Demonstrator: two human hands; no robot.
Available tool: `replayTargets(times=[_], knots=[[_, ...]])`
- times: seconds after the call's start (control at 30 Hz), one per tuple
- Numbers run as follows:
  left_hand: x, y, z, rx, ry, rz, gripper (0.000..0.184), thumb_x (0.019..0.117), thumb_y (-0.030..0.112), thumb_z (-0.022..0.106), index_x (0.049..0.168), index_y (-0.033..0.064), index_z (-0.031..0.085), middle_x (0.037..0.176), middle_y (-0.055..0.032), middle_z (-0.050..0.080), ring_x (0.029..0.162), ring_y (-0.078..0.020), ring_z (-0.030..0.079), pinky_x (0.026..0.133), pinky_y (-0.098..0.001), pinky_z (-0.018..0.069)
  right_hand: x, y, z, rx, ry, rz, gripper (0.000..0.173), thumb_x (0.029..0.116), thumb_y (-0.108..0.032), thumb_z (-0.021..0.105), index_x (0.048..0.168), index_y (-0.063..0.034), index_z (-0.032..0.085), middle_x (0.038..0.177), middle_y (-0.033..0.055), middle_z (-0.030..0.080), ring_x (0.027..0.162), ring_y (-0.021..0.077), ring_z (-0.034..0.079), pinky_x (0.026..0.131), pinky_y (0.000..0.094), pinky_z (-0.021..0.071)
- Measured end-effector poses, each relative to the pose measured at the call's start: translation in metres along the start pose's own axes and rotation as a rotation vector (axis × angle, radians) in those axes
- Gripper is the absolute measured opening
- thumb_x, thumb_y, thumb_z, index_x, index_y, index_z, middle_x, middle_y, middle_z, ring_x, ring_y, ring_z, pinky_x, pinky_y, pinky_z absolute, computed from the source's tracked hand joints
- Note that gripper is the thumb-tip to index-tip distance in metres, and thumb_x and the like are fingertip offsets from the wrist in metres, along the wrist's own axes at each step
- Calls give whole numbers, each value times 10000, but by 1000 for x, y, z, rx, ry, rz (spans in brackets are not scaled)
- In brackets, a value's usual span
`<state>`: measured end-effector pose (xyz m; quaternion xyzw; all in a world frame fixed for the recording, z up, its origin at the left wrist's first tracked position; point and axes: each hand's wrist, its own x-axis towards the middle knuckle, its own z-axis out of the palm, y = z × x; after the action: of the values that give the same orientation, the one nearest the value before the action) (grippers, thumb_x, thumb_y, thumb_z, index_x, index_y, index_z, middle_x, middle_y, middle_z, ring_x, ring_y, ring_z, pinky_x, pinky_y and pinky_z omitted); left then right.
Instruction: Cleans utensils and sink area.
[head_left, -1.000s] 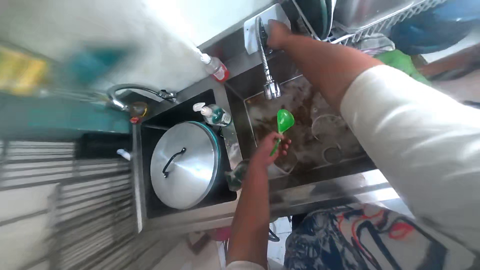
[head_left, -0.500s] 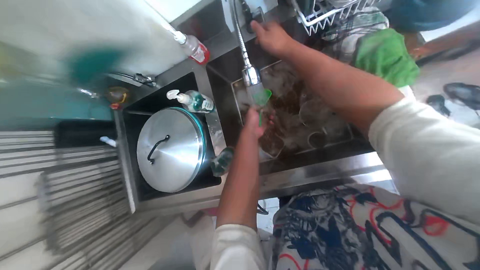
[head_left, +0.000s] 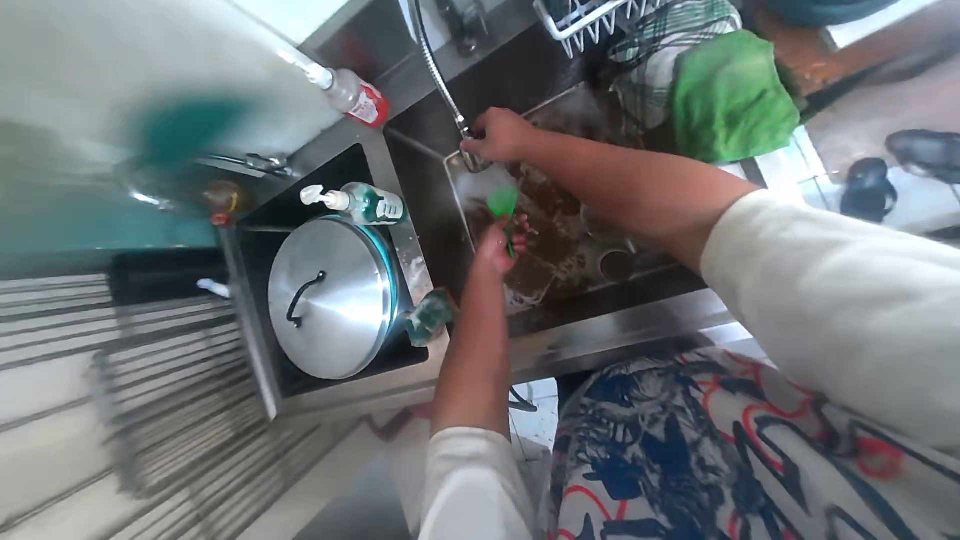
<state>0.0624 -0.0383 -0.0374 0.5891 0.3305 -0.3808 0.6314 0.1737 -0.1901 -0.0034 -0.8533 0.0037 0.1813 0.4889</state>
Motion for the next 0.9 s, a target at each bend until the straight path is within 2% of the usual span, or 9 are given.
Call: replayTargets(times=[0.17, 0.3, 0.33, 0.43, 0.53, 0.6, 0.73, 0.83, 0.9], knots=[[7, 6, 7, 25, 7, 70, 144, 1060, 171, 538, 1149, 71, 590, 913, -35, 675, 558, -30, 532, 480, -156, 446, -14, -15, -9, -44, -48, -12, 542, 1026, -538, 567, 1076, -18, 710, 1014, 177, 703, 972, 343, 692, 850, 603, 538], [11, 5, 13, 530, 167, 102, 250, 1095, 183, 465, 1259, 7, 534, 886, -55, 663, 585, -69, 537, 524, -222, 458, -11, -8, -9, -149, -53, 86, 498, 1050, -493, 538, 1196, -44, 695, 1196, 203, 693, 1186, 394, 640, 970, 667, 471], [13, 2, 13, 677, 198, 114, 273, 1080, 170, 475, 1283, -2, 539, 924, -70, 666, 637, -93, 550, 566, -252, 472, -7, -4, -7, -166, -53, 103, 495, 1054, -487, 528, 1233, -55, 690, 1237, 201, 687, 1231, 396, 622, 997, 672, 460], [7, -2, 14, 993, 214, 144, 374, 1072, 204, 512, 1357, -35, 555, 1182, -220, 657, 1024, -305, 641, 902, -475, 528, -1, 1, -3, -135, -50, 80, 498, 1047, -486, 540, 1215, -43, 696, 1205, 201, 695, 1197, 391, 642, 983, 653, 490], [-7, -2, 23, 1210, 293, 149, 438, 1037, 228, 583, 1380, -42, 543, 1299, -274, 629, 1210, -397, 620, 1032, -574, 489, -5, -3, -6, -88, -48, 15, 515, 1034, -509, 564, 1121, -24, 714, 1076, 194, 709, 1060, 371, 684, 908, 634, 522], [-17, -2, 30, 1303, 353, 160, 472, 1012, 239, 611, 1404, -14, 538, 1321, -274, 622, 1243, -415, 606, 1038, -608, 477, -7, -1, -10, -127, -42, 13, 523, 1030, -532, 558, 1124, -42, 714, 1090, 192, 709, 1085, 378, 676, 913, 659, 506], [-32, -14, 30, 1235, 327, 283, 540, 1020, 188, 604, 1523, 77, 442, 1352, -252, 618, 1240, -412, 614, 1033, -602, 490, -1, 12, -8, -186, -18, 107, 498, 1052, -471, 536, 1298, -62, 676, 1327, 216, 654, 1343, 419, 538, 1090, 697, 369], [-35, -25, 26, 1172, 316, 315, 508, 1050, 154, 550, 1530, 56, 419, 1345, -250, 619, 1227, -391, 626, 1040, -566, 500, 4, 17, -6, -147, -6, 106, 505, 1048, -473, 542, 1322, -67, 662, 1319, 210, 659, 1320, 412, 560, 1073, 689, 393], [-25, -31, 18, 1054, 290, 335, 441, 1080, 154, 495, 1502, 39, 445, 1248, -240, 662, 1122, -367, 668, 976, -545, 534, -1, 12, -3, -94, -1, 66, 509, 1032, -499, 567, 1265, -63, 689, 1234, 202, 692, 1219, 396, 629, 1007, 670, 463]])
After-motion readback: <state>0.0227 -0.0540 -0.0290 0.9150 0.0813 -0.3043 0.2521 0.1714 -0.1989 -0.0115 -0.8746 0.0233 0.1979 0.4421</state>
